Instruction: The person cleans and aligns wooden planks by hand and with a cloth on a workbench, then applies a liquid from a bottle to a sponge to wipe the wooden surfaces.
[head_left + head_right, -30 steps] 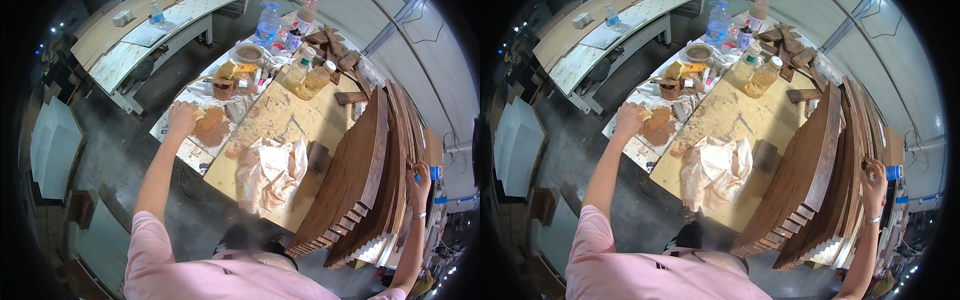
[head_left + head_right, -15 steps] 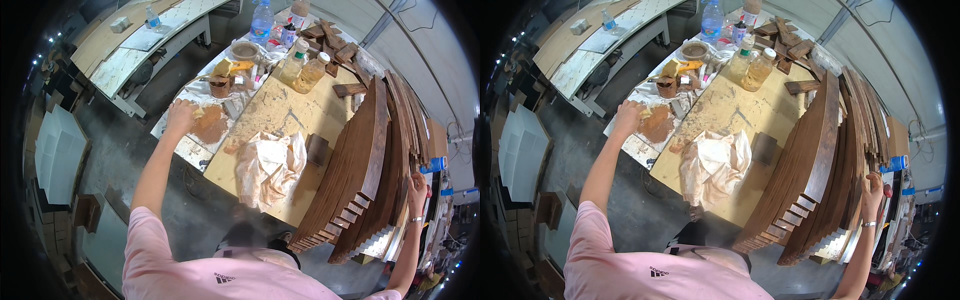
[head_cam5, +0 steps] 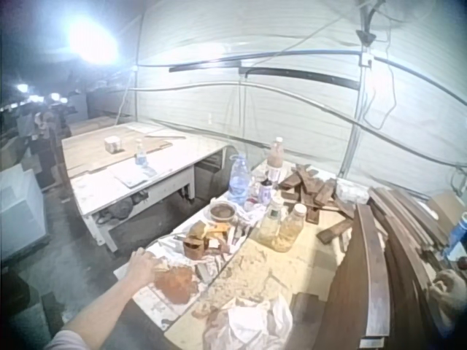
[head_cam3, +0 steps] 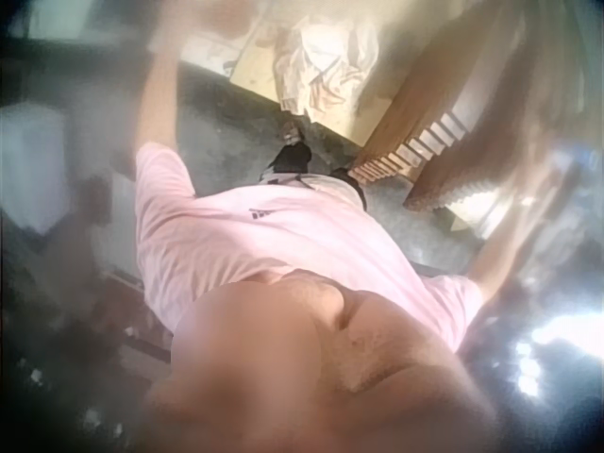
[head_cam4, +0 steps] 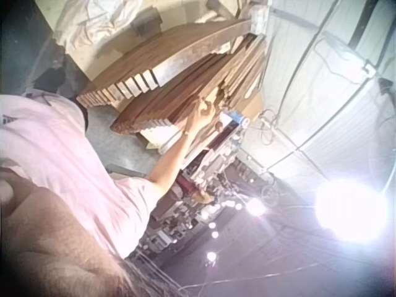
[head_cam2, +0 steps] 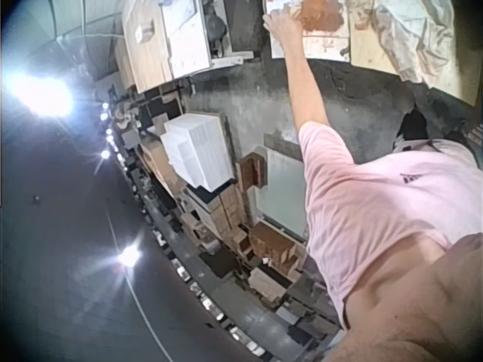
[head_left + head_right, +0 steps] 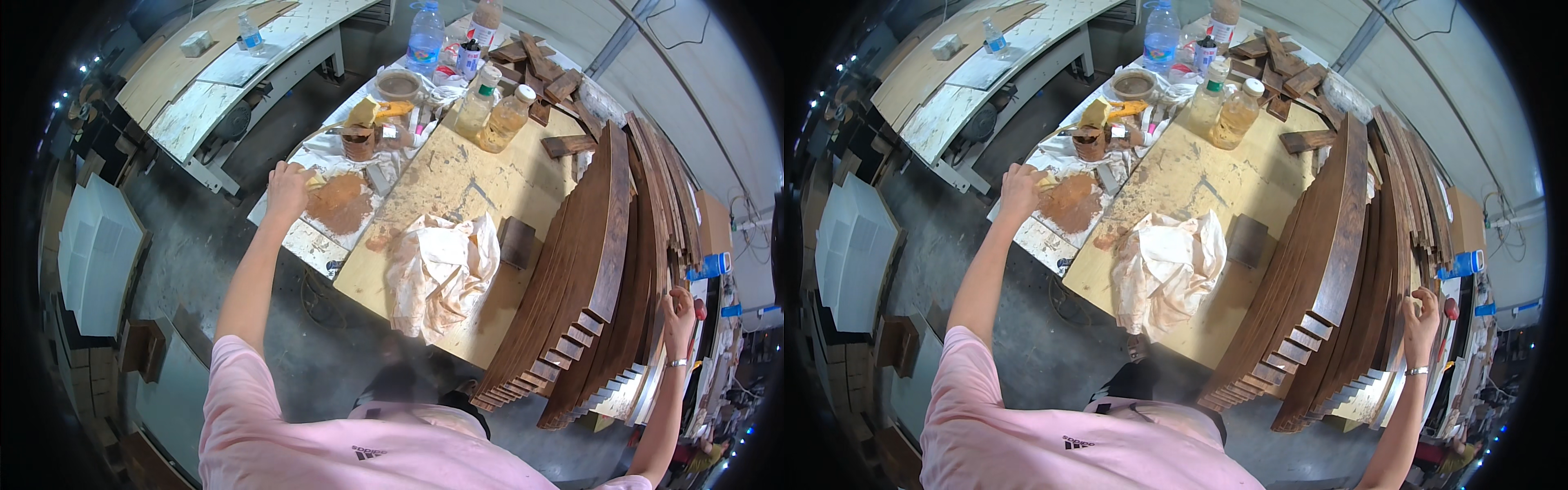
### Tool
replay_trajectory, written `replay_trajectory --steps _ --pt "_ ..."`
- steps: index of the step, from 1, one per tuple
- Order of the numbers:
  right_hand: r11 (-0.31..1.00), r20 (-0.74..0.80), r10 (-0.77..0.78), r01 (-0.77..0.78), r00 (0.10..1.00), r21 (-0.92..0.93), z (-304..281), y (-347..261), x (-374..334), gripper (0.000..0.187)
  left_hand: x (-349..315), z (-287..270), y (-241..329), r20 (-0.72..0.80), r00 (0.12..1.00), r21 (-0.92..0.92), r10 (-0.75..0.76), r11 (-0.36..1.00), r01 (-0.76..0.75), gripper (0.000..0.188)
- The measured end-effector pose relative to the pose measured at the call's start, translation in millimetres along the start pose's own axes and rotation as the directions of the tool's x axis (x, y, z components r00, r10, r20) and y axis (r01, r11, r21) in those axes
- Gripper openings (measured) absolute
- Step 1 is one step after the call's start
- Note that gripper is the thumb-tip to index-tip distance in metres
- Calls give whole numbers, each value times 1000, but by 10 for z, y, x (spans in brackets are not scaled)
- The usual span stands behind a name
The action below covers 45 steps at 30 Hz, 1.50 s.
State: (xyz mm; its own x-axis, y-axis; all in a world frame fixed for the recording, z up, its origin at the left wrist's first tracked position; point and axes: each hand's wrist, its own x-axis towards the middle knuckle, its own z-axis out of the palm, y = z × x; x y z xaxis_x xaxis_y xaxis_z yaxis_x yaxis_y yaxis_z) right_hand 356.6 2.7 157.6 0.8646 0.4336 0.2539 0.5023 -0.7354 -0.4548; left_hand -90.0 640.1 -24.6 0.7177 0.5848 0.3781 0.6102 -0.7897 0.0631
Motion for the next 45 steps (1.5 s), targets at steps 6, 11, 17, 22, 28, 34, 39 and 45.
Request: replay_trajectory --steps 6,11,17,22,28,34,39,45 --pt "999 1 2 -2 1000 46 -63 245 -21 19 7 10 -23 72 993 42 -88 995 85 31" --pt "999 -16 25 -25 1000 41 -130 430 -29 18 -26 -61 -23 136 990 58 -25 998 17 29" --pt "995 -84 45 -38 995 90 -220 519 -140 16 -4 -94 -237 512 790 -763 -339 242 599 23" --pt "991 -94 65 -54 993 122 -308 660 -164 17 20 -193 -157 576 740 -735 -347 175 655 23" --pt "995 -99 48 -38 994 92 -317 677 -245 17 6 9 -48 217 962 -81 -164 979 185 29" --pt "999 -118 43 -39 992 36 -375 615 -329 19 -88 -61 -32 80 991 13 -108 994 107 26" --pt "994 -118 102 -97 988 55 -445 757 -416 18 -91 -26 -88 43 989 76 -141 988 137 26" --pt "991 -107 125 -119 986 58 -534 993 -497 17 -130 -20 -80 55 993 106 -108 989 102 27"
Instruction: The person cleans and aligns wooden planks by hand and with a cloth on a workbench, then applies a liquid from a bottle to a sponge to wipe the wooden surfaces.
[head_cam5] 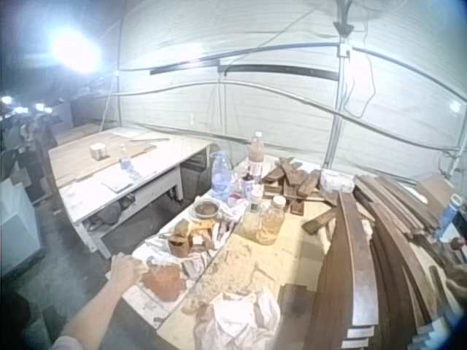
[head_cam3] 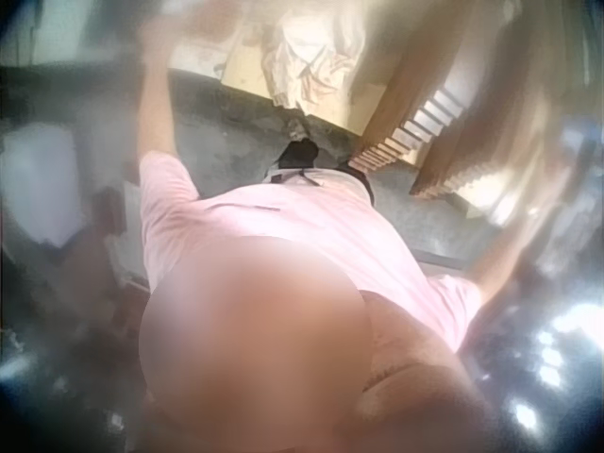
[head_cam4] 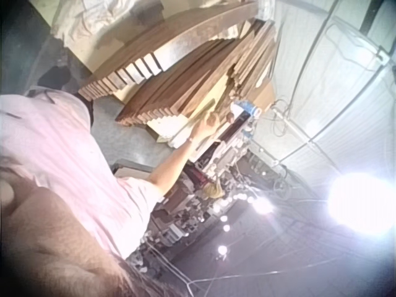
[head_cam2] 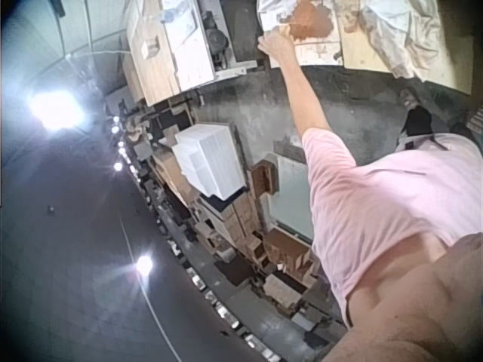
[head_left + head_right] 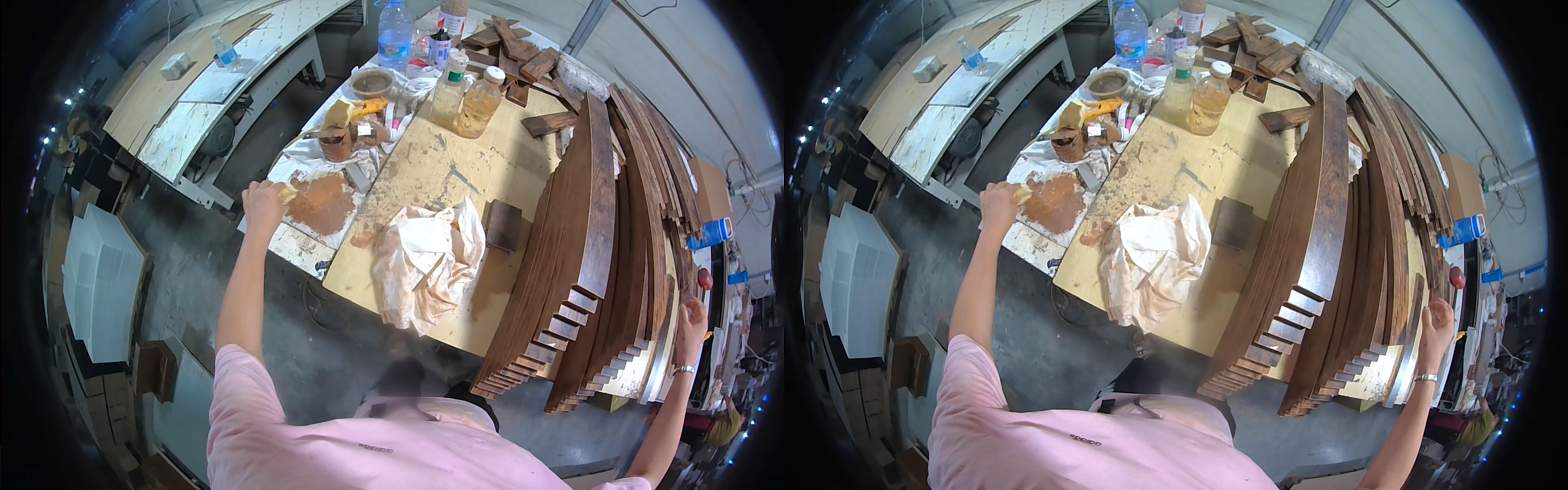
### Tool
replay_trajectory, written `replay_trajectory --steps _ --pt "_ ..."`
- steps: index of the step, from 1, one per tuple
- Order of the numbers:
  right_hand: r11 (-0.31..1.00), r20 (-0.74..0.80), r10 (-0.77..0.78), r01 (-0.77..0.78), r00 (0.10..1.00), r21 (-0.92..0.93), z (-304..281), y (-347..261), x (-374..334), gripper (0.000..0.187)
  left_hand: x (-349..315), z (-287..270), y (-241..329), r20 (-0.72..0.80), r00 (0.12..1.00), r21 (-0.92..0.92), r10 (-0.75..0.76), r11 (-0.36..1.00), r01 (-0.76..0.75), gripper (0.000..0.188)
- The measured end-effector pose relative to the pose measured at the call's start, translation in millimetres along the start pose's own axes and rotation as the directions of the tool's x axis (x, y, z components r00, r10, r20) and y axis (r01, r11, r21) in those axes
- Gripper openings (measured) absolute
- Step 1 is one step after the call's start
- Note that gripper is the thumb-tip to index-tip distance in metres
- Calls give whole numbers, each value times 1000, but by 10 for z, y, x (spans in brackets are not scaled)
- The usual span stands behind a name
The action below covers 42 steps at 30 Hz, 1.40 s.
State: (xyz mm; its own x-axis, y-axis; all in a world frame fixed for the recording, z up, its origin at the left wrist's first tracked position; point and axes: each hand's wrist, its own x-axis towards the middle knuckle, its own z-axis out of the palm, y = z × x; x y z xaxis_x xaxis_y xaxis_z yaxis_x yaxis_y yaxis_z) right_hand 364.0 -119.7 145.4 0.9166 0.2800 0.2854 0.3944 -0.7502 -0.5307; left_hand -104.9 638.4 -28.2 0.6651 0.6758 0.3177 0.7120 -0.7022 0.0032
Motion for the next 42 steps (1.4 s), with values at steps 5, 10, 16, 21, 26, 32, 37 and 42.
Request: replay_trajectory --steps 5,10,16,21,26,32,37,42 --pt "999 -20 37 -37 999 15 -4 86 -87 16 -13 -75 20 -44 993 -23 111 993 -112 27" --pt "997 0 38 -38 999 -68 -39 168 -124 15 -3 -12 -53 -57 995 -113 -84 991 77 26" --pt "996 -49 35 -39 998 -74 -64 301 -168 14 9 -105 73 112 967 -230 -229 941 249 26" --pt "992 -44 38 -43 998 -118 -123 366 -192 13 -124 -329 53 216 926 -220 -310 909 355 29" --pt "989 -69 46 -55 997 -139 -101 461 -193 11 -186 -218 -106 102 916 -281 -388 872 401 30" --pt "981 -34 132 -136 991 -139 -66 501 -118 15 -126 -184 -136 -26 920 -289 -391 884 367 27" --pt "990 -55 55 -62 997 -123 -79 503 -79 16 -31 -120 -267 42 884 -277 -465 845 457 26" --pt "989 -57 13 -21 998 -146 -100 523 -55 16 167 63 -306 -94 934 -232 -345 920 316 30"
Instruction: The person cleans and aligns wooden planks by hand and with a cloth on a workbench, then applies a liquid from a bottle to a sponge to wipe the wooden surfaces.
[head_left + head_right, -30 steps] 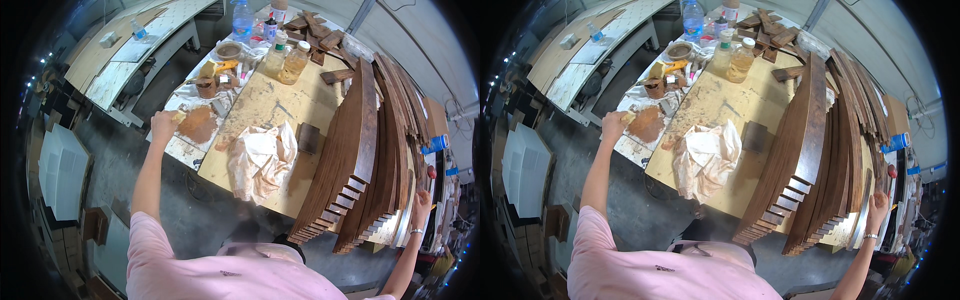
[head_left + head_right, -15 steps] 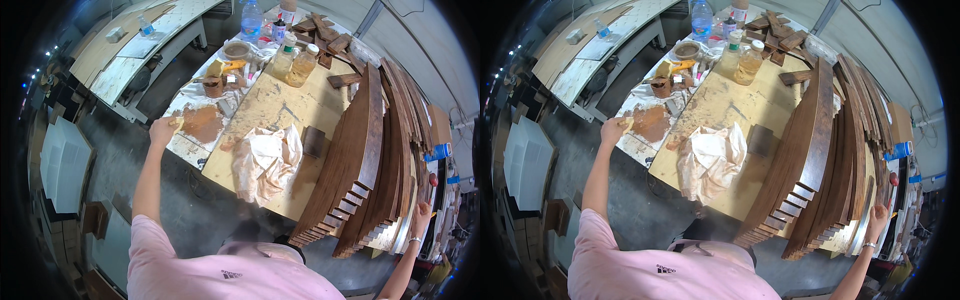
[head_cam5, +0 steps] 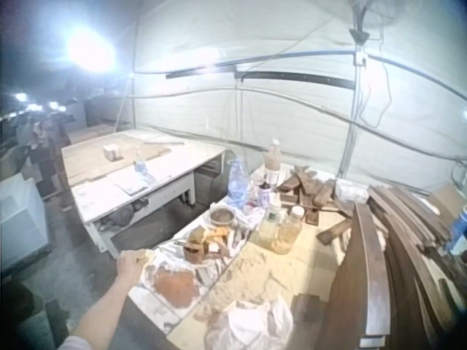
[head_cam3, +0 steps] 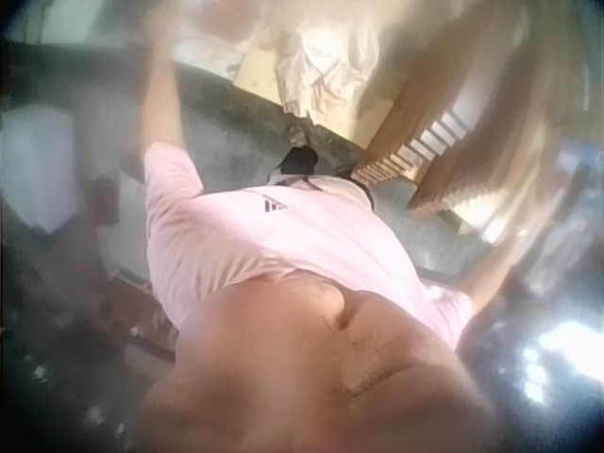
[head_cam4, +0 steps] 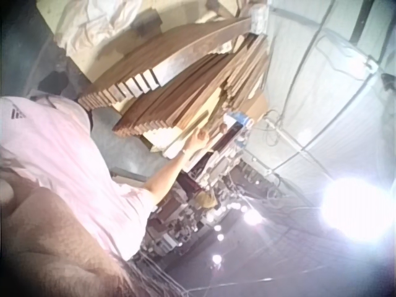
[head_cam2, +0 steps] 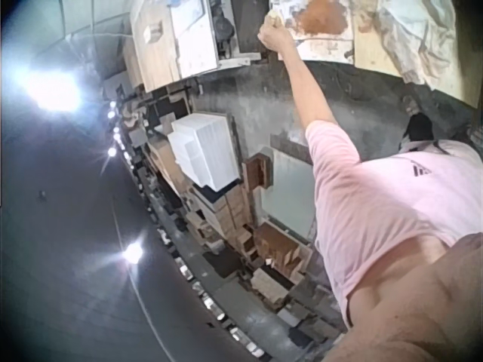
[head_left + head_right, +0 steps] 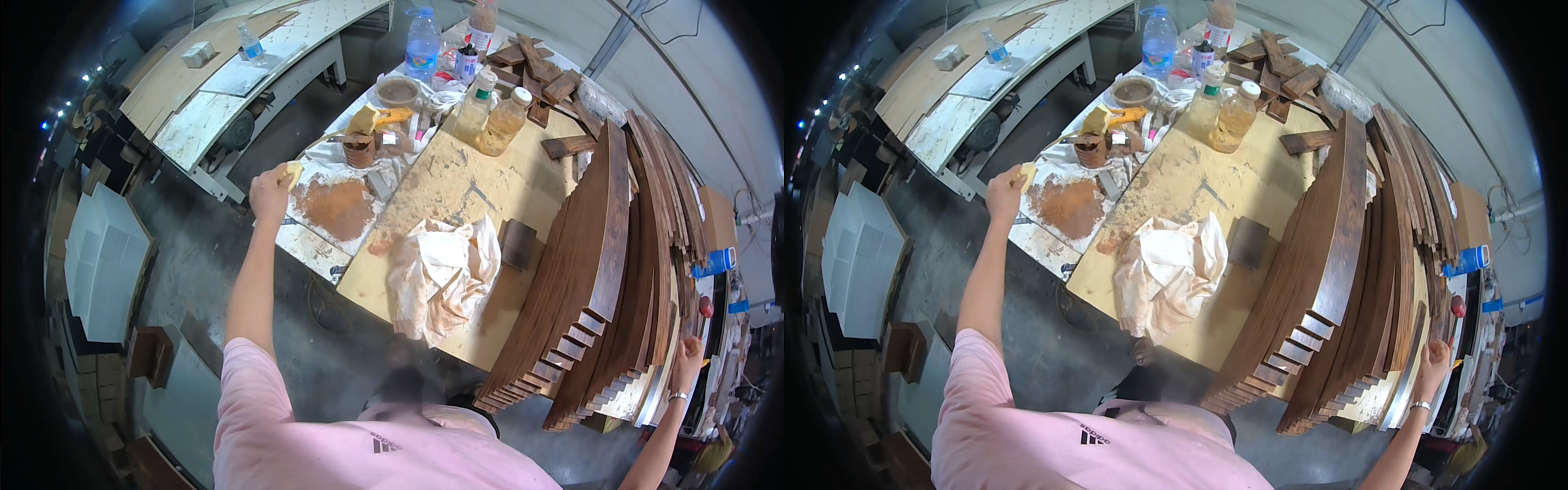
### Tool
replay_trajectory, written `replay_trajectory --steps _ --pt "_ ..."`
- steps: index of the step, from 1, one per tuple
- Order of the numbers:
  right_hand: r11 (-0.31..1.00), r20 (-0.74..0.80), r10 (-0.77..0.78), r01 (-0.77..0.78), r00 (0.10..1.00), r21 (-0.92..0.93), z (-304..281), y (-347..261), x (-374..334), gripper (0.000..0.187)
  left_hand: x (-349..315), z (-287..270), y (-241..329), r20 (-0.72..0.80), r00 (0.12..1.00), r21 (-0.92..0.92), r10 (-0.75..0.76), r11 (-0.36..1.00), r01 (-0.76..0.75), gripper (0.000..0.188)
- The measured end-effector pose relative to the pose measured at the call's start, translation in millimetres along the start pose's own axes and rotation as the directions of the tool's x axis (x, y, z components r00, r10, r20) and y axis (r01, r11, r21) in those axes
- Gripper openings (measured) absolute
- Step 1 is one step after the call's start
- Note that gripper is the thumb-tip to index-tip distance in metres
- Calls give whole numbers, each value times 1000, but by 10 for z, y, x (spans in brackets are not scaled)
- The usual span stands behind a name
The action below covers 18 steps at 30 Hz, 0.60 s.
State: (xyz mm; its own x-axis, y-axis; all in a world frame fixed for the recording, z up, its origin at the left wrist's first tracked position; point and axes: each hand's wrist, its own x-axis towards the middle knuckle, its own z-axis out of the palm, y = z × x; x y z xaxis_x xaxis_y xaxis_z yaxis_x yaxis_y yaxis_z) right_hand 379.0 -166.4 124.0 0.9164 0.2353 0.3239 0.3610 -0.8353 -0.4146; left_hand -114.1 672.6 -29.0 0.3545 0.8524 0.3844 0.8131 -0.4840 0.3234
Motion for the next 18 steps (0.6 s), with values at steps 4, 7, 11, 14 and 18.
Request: replay_trajectory --steps 4,7,11,14,18 --pt "998 -19 -50 50 999 -38 -22 -29 -62 20 89 101 98 162 987 65 2 998 -13 27" --pt "993 -8 -64 62 998 -97 -65 -248 -138 15 115 46 93 -165 982 17 91 996 -89 25" --pt "995 61 96 -93 994 -47 -126 -294 -168 13 12 60 105 148 988 20 -32 999 29 22" --pt "946 -41 -230 214 972 -242 -129 -18 -221 19 22 51 136 3 1000 26 -10 1000 10 21" --pt "987 -26 -114 110 993 -121 -119 140 -181 18 -6 32 186 95 976 -157 -198 965 211 22"
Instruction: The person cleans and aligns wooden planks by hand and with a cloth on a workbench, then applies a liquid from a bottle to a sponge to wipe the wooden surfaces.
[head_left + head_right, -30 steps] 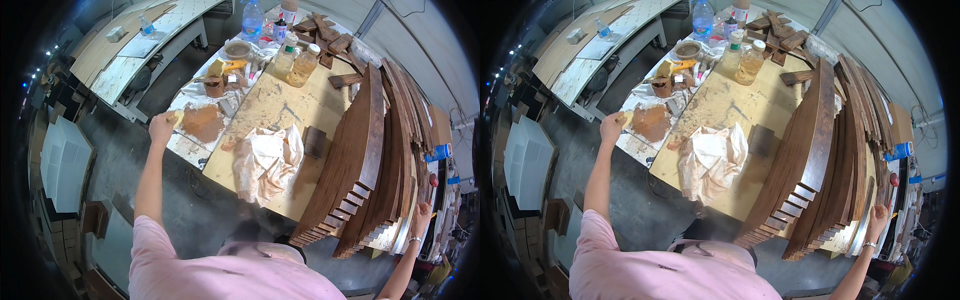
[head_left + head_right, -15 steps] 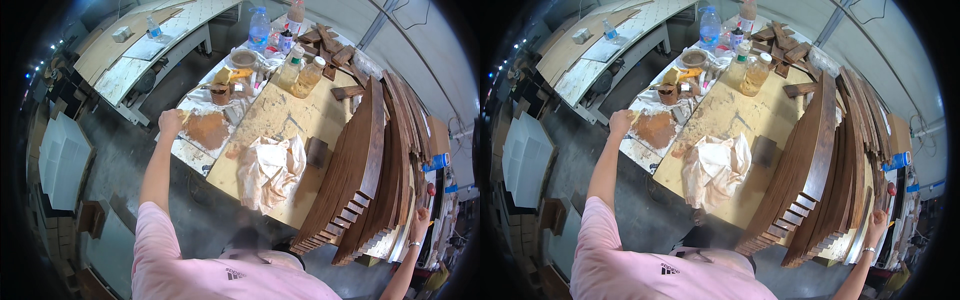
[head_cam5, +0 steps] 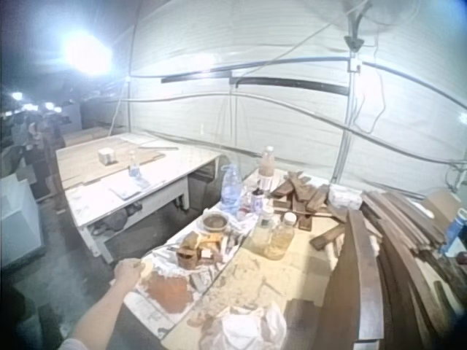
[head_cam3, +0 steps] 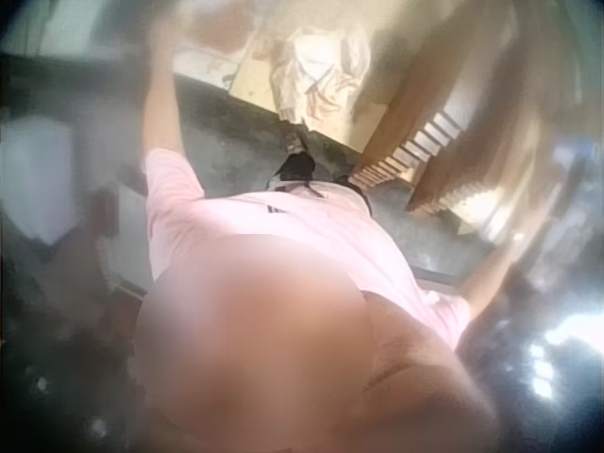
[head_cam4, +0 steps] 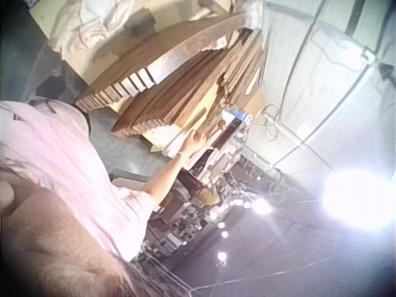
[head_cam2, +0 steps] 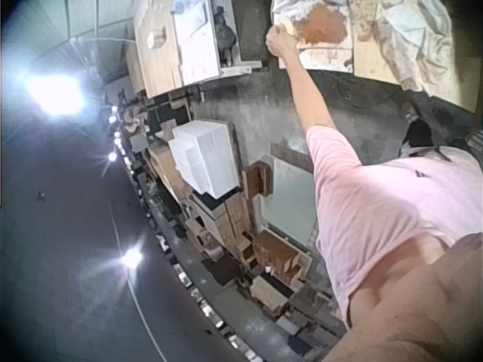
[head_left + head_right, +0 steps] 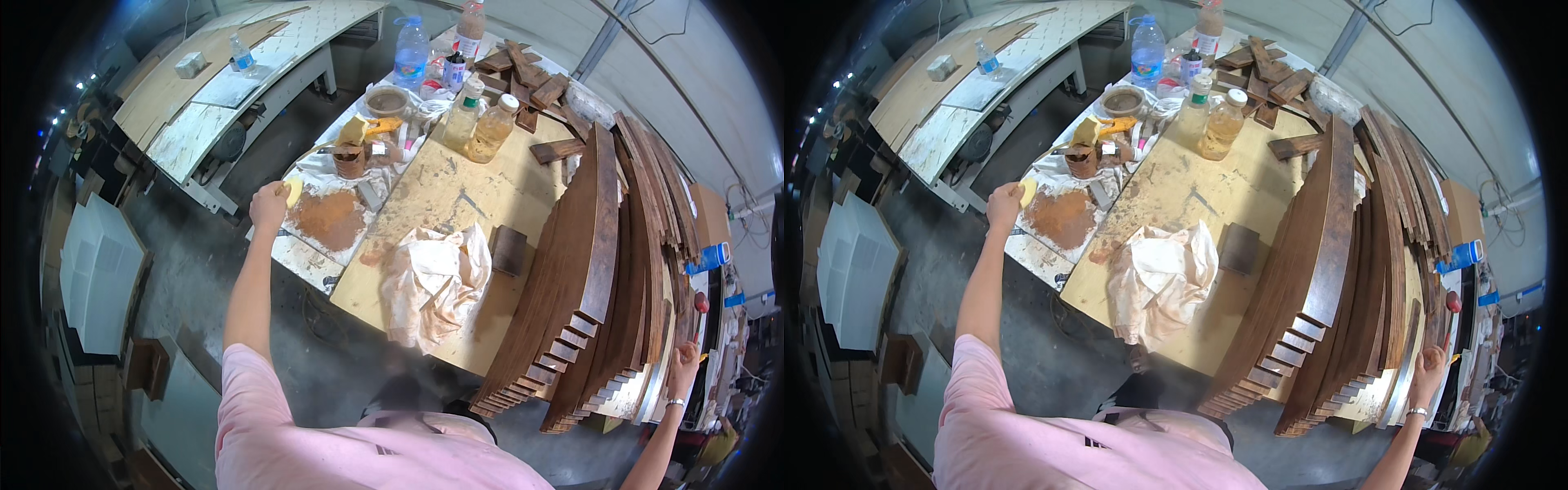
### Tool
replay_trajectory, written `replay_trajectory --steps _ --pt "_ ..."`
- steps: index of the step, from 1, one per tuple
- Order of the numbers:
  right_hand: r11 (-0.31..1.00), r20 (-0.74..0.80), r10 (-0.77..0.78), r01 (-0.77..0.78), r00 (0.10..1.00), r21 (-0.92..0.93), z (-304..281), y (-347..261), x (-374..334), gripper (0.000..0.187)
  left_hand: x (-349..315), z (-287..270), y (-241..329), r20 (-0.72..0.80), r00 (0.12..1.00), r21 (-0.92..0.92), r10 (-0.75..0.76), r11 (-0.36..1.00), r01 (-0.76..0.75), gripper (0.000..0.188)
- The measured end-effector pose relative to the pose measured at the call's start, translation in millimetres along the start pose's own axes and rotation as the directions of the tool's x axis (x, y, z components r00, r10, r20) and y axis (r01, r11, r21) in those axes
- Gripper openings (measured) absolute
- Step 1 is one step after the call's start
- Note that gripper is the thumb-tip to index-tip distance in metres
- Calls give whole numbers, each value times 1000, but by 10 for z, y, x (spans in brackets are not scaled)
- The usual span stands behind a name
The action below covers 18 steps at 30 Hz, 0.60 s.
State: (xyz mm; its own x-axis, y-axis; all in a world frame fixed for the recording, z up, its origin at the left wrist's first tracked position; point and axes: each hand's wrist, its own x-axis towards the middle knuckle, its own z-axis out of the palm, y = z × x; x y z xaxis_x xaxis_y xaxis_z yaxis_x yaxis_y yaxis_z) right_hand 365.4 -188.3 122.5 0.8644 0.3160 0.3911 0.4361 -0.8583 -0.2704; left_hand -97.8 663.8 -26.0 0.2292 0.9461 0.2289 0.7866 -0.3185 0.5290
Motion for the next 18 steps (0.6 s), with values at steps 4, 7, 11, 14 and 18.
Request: replay_trajectory --steps 4,7,11,14,18 --pt "998 15 5 -6 1000 63 21 -50 27 21 -112 -99 216 478 875 -800 -77 372 470 33" --pt "996 33 41 -44 999 76 -30 -348 -4 22 -292 -152 402 489 871 -833 -49 272 482 34" --pt "964 92 153 -169 984 205 -133 -215 -32 27 -139 13 224 37 999 -577 -17 816 36 28" --pt "994 35 56 -59 998 88 -145 -94 8 15 -101 134 -156 114 947 457 301 830 -319 26" --pt "973 -36 5 3 999 232 -127 -307 70 10 7 254 -167 -224 974 -122 47 990 -76 31"
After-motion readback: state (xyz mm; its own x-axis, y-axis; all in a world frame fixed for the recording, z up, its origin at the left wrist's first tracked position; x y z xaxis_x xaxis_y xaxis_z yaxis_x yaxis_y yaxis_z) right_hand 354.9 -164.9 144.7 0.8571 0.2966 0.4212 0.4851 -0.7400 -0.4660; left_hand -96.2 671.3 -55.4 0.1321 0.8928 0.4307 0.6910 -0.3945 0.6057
